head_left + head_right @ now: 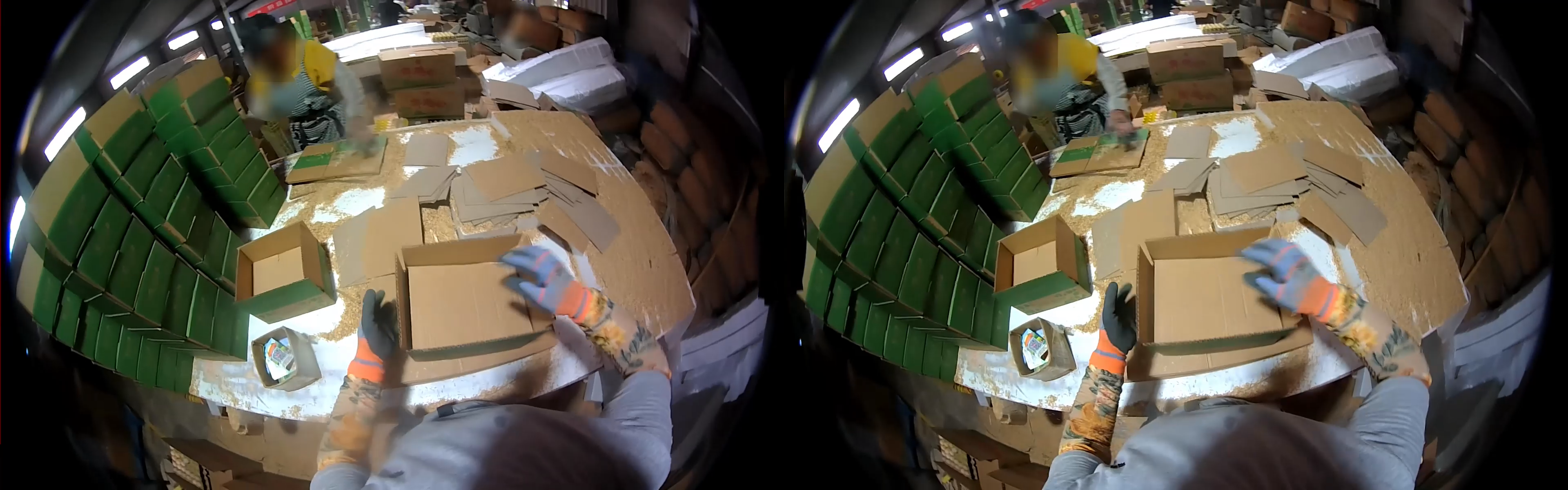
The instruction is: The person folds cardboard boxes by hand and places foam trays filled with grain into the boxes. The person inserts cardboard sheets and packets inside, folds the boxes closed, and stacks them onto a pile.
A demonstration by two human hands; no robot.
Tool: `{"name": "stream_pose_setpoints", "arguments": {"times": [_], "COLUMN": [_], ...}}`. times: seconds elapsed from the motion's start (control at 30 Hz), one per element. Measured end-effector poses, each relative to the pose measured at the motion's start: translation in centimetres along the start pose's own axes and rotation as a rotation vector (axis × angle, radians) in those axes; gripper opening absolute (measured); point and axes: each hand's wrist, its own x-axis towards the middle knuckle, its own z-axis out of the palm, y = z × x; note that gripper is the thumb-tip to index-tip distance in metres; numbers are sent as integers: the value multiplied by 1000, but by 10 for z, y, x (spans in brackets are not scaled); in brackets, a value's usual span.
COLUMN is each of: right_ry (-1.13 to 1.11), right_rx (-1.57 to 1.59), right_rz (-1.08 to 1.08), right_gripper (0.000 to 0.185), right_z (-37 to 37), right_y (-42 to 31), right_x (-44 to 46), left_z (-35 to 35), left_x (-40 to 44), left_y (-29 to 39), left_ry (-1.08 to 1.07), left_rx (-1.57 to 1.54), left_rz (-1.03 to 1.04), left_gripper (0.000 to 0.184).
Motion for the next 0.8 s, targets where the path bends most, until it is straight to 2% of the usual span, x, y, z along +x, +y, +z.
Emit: {"name": "stream_pose_setpoints", "arguments": {"times": [0.07,0.1,0.13,0.17,0.23,0.3,0.33,0.37,0.4,0.43,0.47,0.5,0.57,0.6,0.67,0.7,0.77,0.8], "right_ry": [157,50,-19,-77,-198,-262,-255,-254,-284,-329,-376,-403,-315,-352,-40,-72,-27,-40], "right_rx": [449,807,997,1167,808,1089,1534,981,475,773,1074,1076,1251,1248,1447,1450,1761,1889], "right_rz": [472,792,933,1093,345,479,998,740,895,953,1002,991,979,952,925,908,944,957], "right_gripper": [48,47,47,46,50,55,58,66,69,68,67,67,58,58,41,41,43,46], "right_z": [8,16,24,32,41,58,72,117,79,94,110,111,124,126,120,118,125,134], "right_y": [37,74,83,92,84,68,59,81,21,41,61,66,70,68,61,56,54,59], "right_x": [-24,-51,-64,-76,-81,-84,-83,-98,-56,-62,-75,-88,-96,-98,-93,-79,-59,-51], "left_z": [29,10,-9,-29,-8,10,3,-2,-5,8,21,38,35,33,31,32,33,22], "left_x": [-21,-12,-3,6,20,22,32,41,42,30,17,4,-7,-13,-19,-20,-16,-8], "left_y": [19,7,-6,-18,-28,-26,-32,-36,-40,-35,-28,-17,-13,-11,-10,-2,20,33], "left_ry": [-56,-278,-453,-550,-287,-239,-230,-283,-331,-317,-243,-160,-210,-238,-289,-263,-217,-199], "left_rx": [-4,337,740,1017,724,846,843,1116,1383,1384,1451,1506,1279,1165,893,885,908,905], "left_rz": [-284,-143,95,364,-107,-172,-175,16,210,197,71,-44,-2,13,96,114,169,163], "left_gripper": [40,48,59,72,79,75,75,73,71,71,84,96,109,115,110,110,86,86]}}
